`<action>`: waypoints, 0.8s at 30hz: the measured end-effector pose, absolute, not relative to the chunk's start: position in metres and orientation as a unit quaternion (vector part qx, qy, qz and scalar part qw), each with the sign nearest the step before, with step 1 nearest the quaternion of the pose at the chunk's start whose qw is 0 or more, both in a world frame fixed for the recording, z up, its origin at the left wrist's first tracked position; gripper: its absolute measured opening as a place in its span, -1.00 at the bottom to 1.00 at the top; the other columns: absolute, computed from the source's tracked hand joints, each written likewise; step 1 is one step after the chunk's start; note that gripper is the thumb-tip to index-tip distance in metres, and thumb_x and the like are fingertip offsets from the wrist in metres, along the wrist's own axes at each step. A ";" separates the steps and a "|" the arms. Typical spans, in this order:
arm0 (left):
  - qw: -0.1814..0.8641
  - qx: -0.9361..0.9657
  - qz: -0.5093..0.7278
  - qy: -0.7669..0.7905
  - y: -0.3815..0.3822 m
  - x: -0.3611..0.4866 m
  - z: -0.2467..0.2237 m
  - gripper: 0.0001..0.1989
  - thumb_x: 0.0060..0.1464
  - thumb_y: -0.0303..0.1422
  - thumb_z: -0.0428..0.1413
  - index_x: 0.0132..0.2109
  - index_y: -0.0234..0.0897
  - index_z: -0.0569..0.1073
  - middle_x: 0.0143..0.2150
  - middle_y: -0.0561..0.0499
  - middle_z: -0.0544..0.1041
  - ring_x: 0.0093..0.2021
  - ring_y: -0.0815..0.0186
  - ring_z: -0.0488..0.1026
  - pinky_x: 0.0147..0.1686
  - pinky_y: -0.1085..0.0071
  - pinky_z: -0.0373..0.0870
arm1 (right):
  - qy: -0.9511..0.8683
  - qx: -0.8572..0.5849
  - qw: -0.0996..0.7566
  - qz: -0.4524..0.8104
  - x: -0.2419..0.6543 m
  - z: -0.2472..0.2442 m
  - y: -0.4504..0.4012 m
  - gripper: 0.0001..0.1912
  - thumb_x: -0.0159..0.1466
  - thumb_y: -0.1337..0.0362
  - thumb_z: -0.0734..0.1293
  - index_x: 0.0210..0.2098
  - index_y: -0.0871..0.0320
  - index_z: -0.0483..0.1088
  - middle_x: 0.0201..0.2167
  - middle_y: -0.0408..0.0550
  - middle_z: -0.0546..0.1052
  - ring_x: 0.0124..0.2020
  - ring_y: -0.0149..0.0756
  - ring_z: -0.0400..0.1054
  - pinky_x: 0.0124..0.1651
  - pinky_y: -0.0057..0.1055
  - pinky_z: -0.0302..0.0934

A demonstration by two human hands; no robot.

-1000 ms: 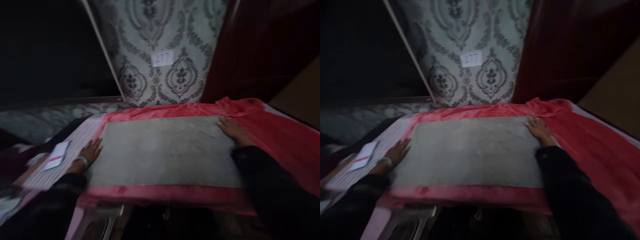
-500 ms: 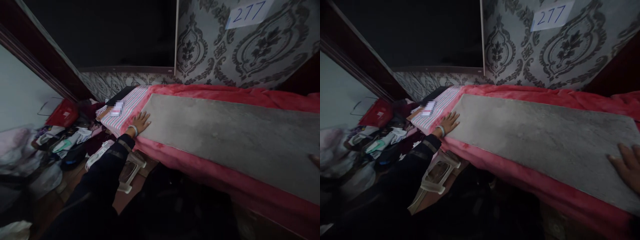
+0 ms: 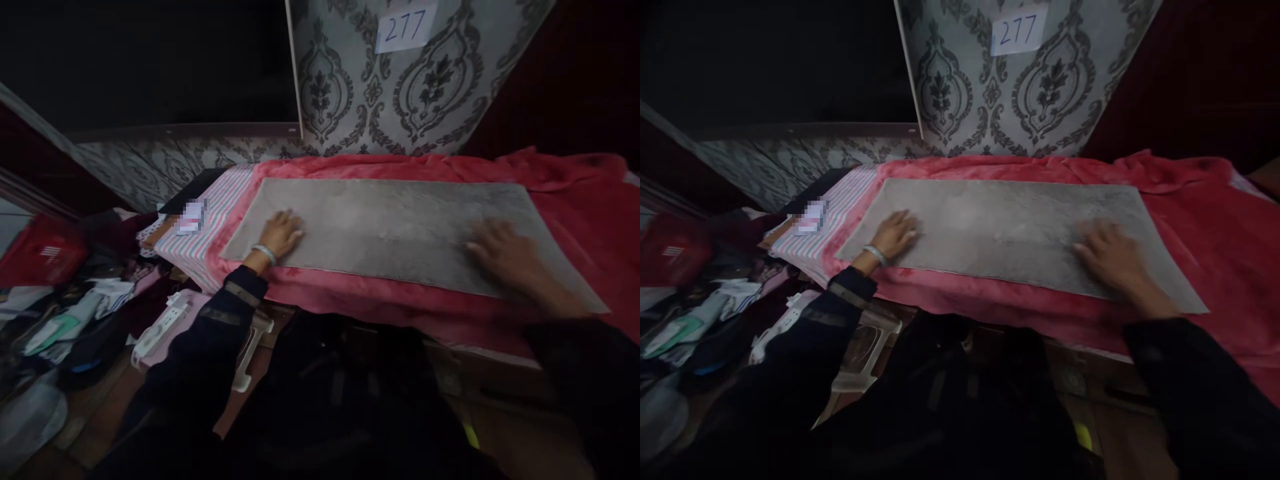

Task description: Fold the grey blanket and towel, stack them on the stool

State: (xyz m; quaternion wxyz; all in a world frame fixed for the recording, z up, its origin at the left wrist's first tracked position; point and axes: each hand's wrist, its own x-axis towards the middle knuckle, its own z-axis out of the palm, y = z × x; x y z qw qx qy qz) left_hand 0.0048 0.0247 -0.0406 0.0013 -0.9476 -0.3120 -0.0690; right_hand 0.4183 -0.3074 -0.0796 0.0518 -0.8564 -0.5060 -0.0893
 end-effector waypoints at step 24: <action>-0.086 -0.981 -0.095 -0.145 -0.088 0.066 -0.058 -0.54 0.24 -0.22 0.08 0.24 -0.22 0.42 0.31 -0.21 0.37 0.27 -0.04 0.26 0.17 0.00 0.26 | -0.629 -0.751 0.198 -0.031 0.307 -0.092 -0.255 -0.47 0.48 0.10 0.02 0.35 0.00 0.29 0.36 0.03 0.29 0.37 0.07 0.11 0.33 0.19 0.09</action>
